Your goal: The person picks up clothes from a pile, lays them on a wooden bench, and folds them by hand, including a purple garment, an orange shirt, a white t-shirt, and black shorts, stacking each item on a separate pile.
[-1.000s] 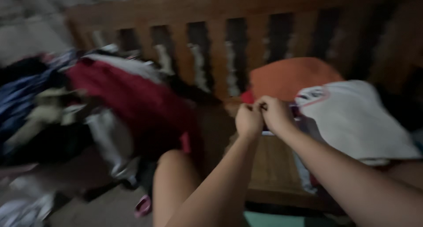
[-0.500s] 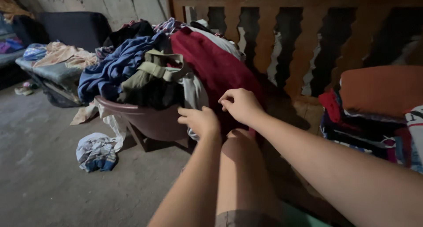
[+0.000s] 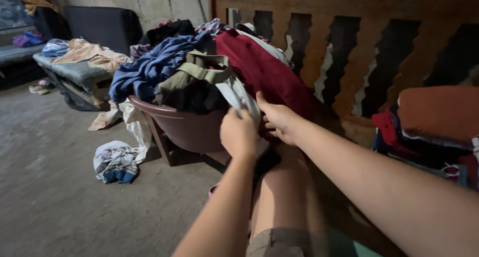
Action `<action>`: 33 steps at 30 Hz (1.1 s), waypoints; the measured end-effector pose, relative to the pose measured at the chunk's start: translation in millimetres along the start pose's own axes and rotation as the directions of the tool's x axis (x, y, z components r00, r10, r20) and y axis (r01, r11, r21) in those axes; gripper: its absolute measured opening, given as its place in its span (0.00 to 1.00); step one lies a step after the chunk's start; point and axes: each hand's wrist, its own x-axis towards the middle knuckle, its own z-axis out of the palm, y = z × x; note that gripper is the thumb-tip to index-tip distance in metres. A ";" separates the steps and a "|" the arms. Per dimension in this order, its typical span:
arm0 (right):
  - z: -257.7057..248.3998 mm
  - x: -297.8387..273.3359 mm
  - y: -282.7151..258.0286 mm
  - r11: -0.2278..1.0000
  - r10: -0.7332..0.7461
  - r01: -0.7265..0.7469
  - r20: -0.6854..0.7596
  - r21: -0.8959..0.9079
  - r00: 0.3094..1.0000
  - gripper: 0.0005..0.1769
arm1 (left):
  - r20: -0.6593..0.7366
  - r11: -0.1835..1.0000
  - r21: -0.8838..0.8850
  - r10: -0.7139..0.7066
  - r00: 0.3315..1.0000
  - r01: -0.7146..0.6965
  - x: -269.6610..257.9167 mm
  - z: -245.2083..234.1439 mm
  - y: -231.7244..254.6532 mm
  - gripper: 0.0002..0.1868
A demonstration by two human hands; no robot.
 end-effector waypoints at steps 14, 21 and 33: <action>-110.8 -20.9 27.6 0.779 -0.024 0.091 -0.116 0.620 0.993 0.18 | 0.172 0.927 -0.362 -0.036 0.984 0.097 -12.0 55.5 4.7 0.28; -154.0 -128.7 108.9 0.713 0.206 -0.044 -0.149 0.700 0.967 0.22 | 0.555 0.701 -0.533 -0.133 0.821 0.474 55.6 131.6 1.9 0.27; -132.3 -96.5 87.8 0.865 0.248 -0.176 -0.094 0.469 0.964 0.19 | 0.244 0.977 -0.203 -0.013 0.970 0.065 -20.4 61.9 52.6 0.23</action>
